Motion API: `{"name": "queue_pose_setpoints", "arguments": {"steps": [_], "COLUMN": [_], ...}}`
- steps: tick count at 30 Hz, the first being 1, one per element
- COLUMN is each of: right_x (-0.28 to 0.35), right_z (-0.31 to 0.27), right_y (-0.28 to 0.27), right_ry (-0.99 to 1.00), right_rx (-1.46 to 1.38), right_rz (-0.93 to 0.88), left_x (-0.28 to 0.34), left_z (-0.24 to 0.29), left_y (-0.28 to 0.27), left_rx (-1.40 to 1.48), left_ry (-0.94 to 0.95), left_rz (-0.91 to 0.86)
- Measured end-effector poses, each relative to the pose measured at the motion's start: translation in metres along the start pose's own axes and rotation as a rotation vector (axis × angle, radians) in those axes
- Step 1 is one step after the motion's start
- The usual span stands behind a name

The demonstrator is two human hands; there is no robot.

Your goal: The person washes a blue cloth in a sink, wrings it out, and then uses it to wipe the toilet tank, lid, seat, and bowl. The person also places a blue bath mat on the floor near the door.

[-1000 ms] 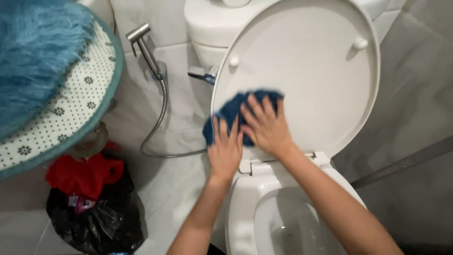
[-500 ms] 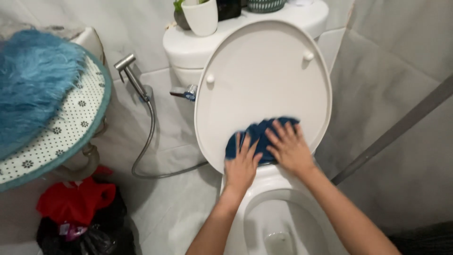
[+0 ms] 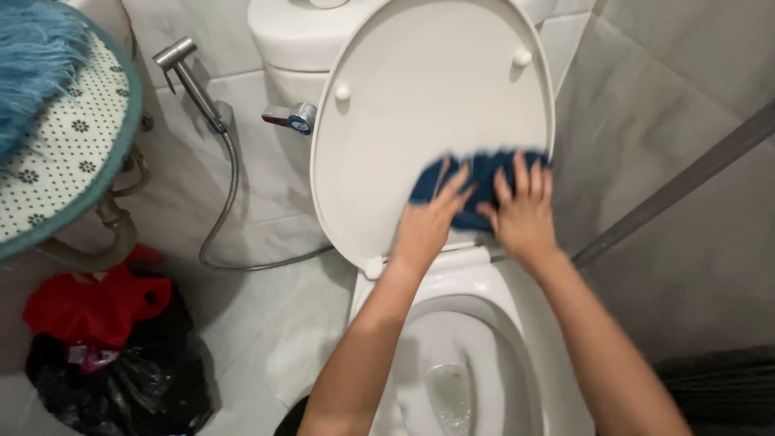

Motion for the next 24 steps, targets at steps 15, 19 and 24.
{"name": "queue_pose_setpoints", "arguments": {"steps": [15, 19, 24], "right_x": [0.061, 0.042, 0.014], "right_z": [-0.048, -0.059, -0.087], "right_y": [-0.005, -0.033, -0.053], "right_ry": [0.247, 0.318, 0.343], "right_rx": [-0.025, -0.164, -0.413], "right_rz": [-0.57, -0.69, -0.408], "left_x": [0.102, 0.108, 0.092], "left_z": [0.052, 0.032, -0.009], "left_y": [0.007, -0.018, -0.068], "left_rx": [0.272, 0.333, 0.412], "left_ry": [-0.167, -0.266, -0.316], "left_rz": [-0.404, -0.435, -0.341]}}
Point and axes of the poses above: each hand's wrist, its own x-axis away from the middle knuckle, its own y-axis out of the palm, z = x × y, the point moved 3 cm from there along -x, towards the middle knuckle, and after that the axes turned 12 degrees about -x, right-handed, at the moved point
